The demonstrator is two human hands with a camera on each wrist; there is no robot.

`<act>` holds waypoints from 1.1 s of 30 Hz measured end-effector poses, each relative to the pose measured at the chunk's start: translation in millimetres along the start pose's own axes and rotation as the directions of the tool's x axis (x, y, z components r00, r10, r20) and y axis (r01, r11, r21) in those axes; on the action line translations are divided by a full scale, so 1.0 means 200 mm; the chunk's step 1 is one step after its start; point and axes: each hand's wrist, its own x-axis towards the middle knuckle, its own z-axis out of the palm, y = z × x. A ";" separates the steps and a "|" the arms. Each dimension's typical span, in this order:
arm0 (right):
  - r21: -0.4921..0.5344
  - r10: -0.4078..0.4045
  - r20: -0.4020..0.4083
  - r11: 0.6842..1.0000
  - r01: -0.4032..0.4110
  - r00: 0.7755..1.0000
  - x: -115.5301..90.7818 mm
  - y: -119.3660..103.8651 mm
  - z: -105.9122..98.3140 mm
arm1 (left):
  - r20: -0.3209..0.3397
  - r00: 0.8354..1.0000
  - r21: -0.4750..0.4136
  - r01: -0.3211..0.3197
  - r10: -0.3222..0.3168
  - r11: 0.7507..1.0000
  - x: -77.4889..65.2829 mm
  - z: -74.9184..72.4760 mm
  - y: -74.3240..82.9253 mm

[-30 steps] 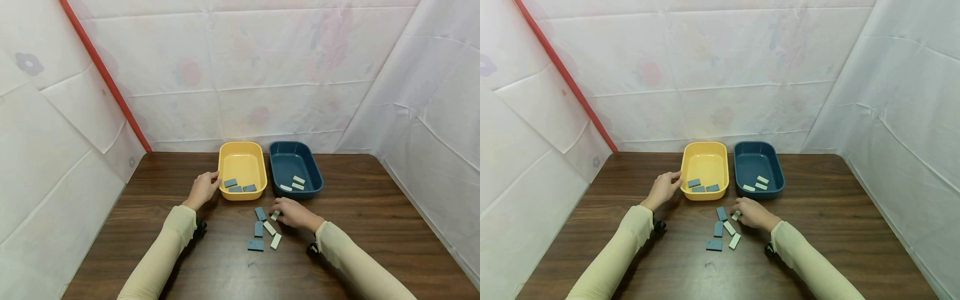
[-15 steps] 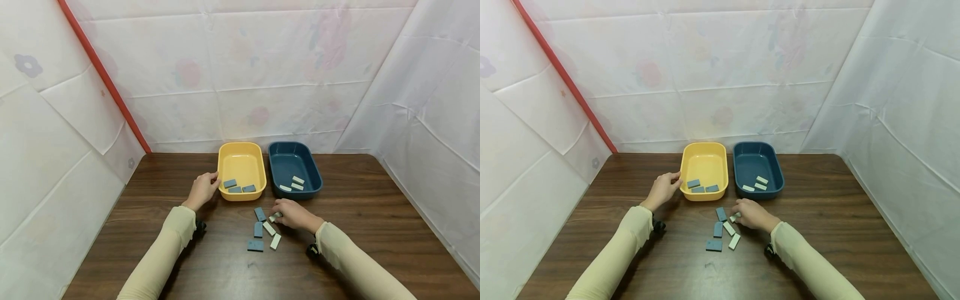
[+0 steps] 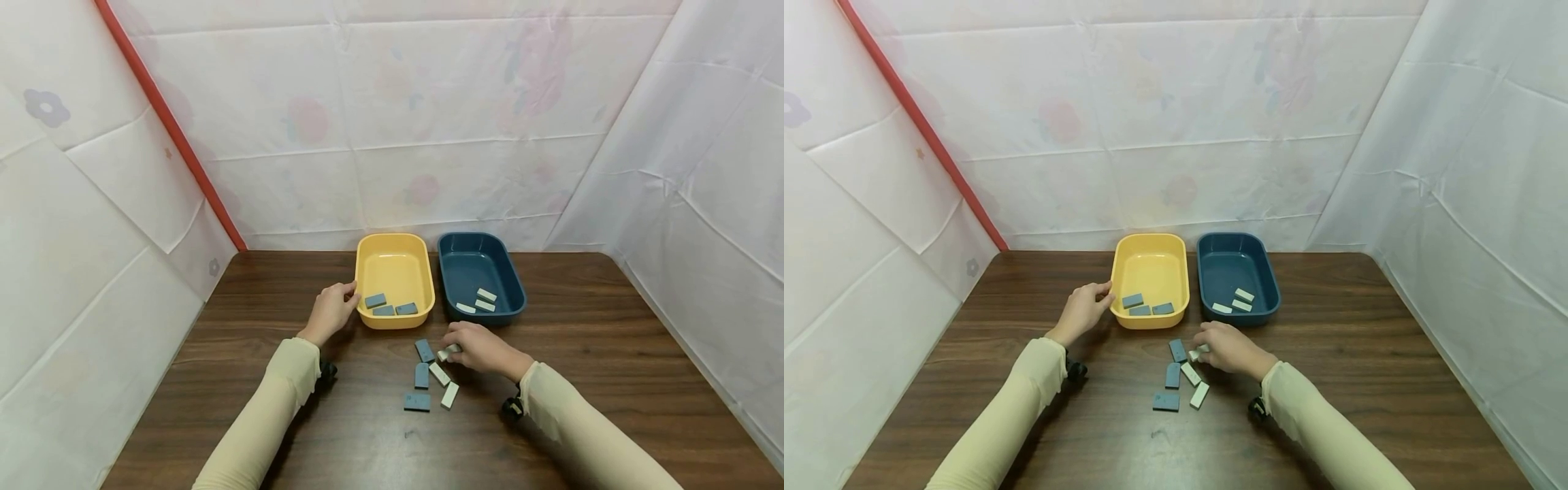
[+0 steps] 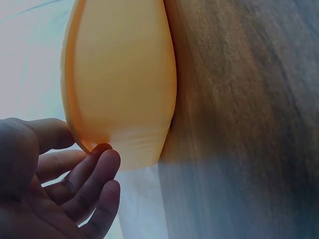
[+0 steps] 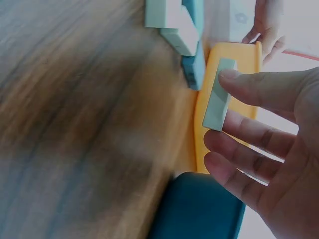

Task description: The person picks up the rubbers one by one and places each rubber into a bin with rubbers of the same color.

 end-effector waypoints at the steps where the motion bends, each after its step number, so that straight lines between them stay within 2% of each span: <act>1: -0.004 -0.009 -0.006 1.000 0.009 1.000 0.00 0.00 -0.01 | 0.000 1.000 0.000 0.000 0.000 1.000 0.00 0.00 0.00; 18: -0.038 -0.074 -0.137 0.997 0.069 0.988 -0.01 -0.06 -0.13 | -0.001 1.000 -0.003 0.006 -0.006 1.000 0.00 0.00 0.00; 28: -0.002 -0.026 -0.171 1.000 0.026 0.985 -0.01 -0.03 -0.20 | -0.002 1.000 0.001 0.004 -0.004 1.000 0.00 0.00 0.00; 33: 0.005 0.021 -0.188 1.000 -0.021 0.982 -0.01 -0.02 -0.26 | -0.004 1.000 -0.013 0.004 -0.004 1.000 0.00 0.00 0.00</act>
